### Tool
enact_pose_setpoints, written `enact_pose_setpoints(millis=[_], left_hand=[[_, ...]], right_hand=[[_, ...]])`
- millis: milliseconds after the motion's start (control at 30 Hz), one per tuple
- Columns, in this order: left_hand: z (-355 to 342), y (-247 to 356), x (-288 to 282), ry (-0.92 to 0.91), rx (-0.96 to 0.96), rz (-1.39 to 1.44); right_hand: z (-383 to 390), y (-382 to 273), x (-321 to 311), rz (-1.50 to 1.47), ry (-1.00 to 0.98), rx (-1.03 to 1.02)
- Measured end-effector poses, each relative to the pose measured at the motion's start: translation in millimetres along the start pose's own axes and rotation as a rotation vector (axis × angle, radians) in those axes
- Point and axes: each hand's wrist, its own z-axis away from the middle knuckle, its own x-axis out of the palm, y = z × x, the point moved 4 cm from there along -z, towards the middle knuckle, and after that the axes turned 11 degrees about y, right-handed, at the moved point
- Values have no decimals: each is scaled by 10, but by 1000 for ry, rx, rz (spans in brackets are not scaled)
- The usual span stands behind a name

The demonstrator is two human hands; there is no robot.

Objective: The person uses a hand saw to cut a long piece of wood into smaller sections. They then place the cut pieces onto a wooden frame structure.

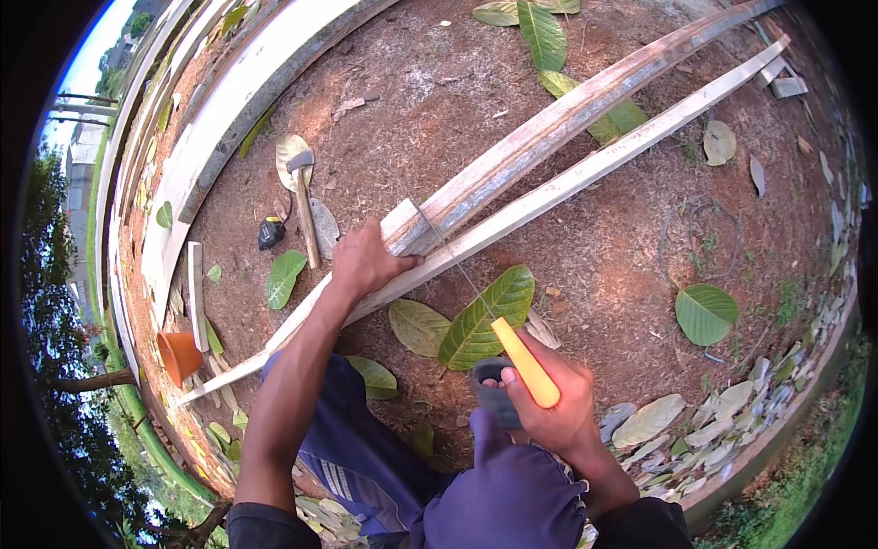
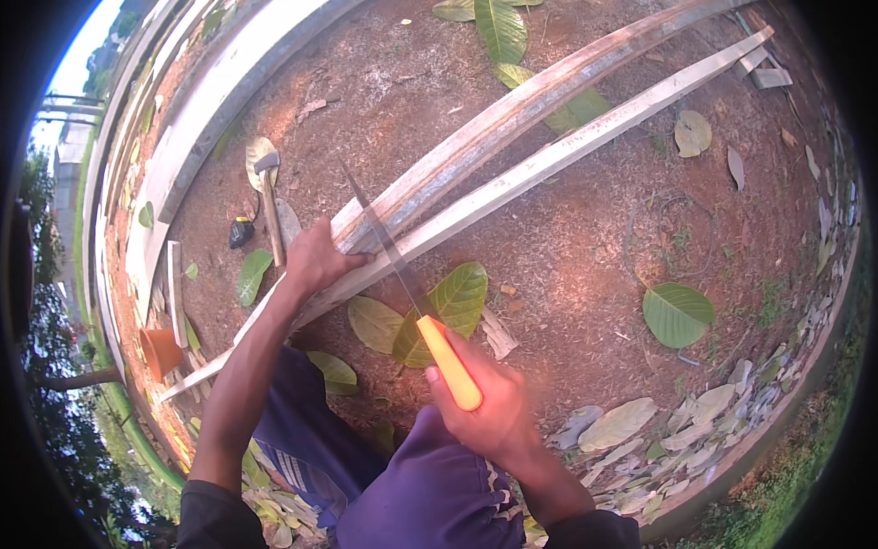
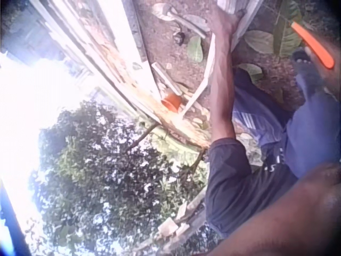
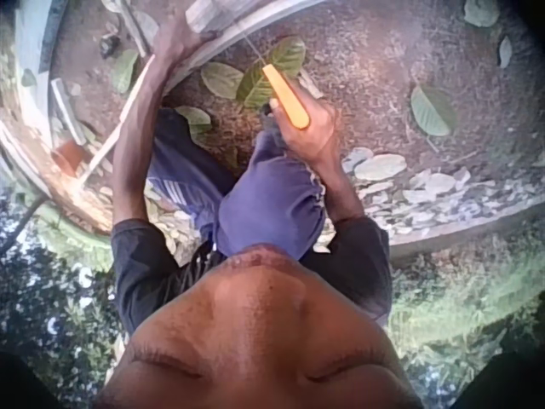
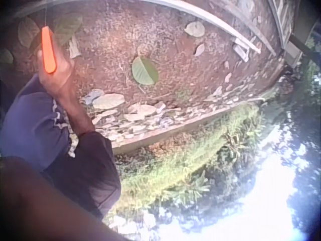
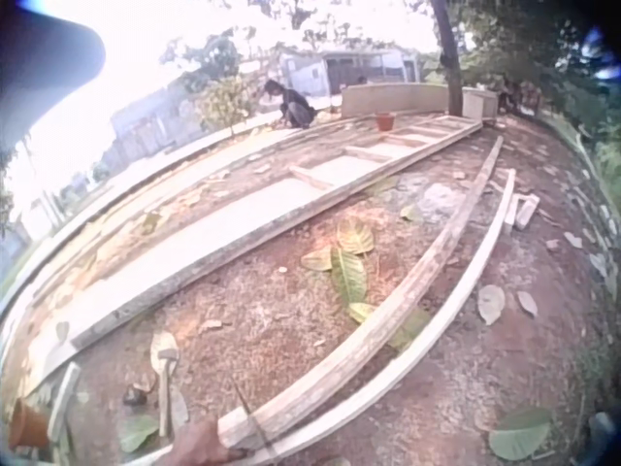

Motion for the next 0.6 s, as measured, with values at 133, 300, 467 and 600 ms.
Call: enact_pose_setpoints(millis=[133, 300, 467, 600], left_hand=[[-16, -15, 25, -1, -4, 9], [-23, -7, 8, -41, -41, 13], [22, 11, -3, 3, -3, 9], [-1, 34, -32, 10, 10, 19]], right_hand=[[35, 12, -4, -25, 26, -1], [25, 0, -13, -27, -16, 122], [-24, 43, 107, -36, 0, 71], [-493, -59, 353, 99, -86, 93]])
